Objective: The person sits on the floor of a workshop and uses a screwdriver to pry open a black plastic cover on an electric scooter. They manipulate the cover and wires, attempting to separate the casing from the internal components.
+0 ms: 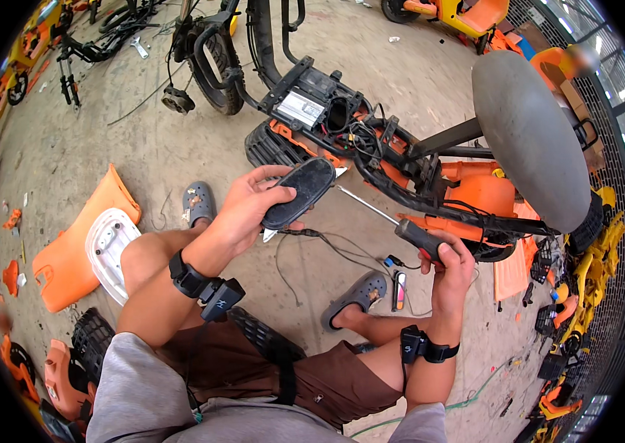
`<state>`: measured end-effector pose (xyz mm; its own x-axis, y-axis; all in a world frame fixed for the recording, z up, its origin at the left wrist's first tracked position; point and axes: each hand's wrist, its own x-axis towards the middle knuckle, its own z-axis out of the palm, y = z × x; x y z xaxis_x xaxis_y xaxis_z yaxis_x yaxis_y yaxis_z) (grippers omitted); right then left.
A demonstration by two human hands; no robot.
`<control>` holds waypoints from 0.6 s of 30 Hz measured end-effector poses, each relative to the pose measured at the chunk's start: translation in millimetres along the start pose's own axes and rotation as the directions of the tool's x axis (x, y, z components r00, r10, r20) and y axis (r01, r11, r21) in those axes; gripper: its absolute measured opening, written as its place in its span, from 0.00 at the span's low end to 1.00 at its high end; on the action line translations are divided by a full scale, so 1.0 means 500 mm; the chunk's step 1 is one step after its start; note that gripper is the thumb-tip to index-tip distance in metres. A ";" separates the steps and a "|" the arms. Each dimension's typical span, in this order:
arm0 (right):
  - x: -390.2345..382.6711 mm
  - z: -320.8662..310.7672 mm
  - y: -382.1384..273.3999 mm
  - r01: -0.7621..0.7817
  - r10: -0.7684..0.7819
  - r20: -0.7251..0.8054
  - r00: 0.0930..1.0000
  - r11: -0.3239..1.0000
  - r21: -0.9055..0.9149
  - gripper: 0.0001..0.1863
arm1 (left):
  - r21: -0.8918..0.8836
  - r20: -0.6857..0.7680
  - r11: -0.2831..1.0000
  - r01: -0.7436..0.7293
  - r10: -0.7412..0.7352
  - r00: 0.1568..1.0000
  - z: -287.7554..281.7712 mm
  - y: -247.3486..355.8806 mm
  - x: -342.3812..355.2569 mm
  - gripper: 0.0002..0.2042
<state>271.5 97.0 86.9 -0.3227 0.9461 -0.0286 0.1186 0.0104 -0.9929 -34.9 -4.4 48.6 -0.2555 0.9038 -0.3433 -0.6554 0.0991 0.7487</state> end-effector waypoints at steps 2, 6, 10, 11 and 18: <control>-0.001 0.002 0.002 0.018 -0.018 -0.016 1.000 1.000 -0.011 0.19 | -0.006 0.007 1.000 -0.003 0.003 1.000 0.001 0.001 -0.003 0.20; -0.002 0.002 0.001 0.034 -0.034 -0.014 0.999 0.999 -0.015 0.20 | 0.029 0.016 0.999 -0.043 0.043 0.999 -0.001 0.000 -0.005 0.20; -0.002 0.000 0.009 0.068 -0.068 -0.004 0.998 0.997 -0.042 0.21 | 0.032 0.022 0.998 -0.059 0.058 0.998 -0.003 -0.001 -0.007 0.21; -0.003 0.000 0.009 0.073 -0.073 -0.002 0.997 0.996 -0.044 0.21 | 0.034 0.022 0.998 -0.058 0.058 0.998 -0.004 -0.002 -0.006 0.21; -0.008 0.015 0.004 0.085 -0.087 -0.043 0.995 0.995 -0.052 0.19 | 0.047 0.013 0.996 -0.078 0.077 0.997 -0.009 0.001 -0.007 0.22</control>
<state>265.8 91.0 84.2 -0.2915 0.9545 0.0631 0.1392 0.1076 -0.9844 -37.5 -9.4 47.8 -0.2960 0.9142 -0.2769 -0.5993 0.0480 0.7991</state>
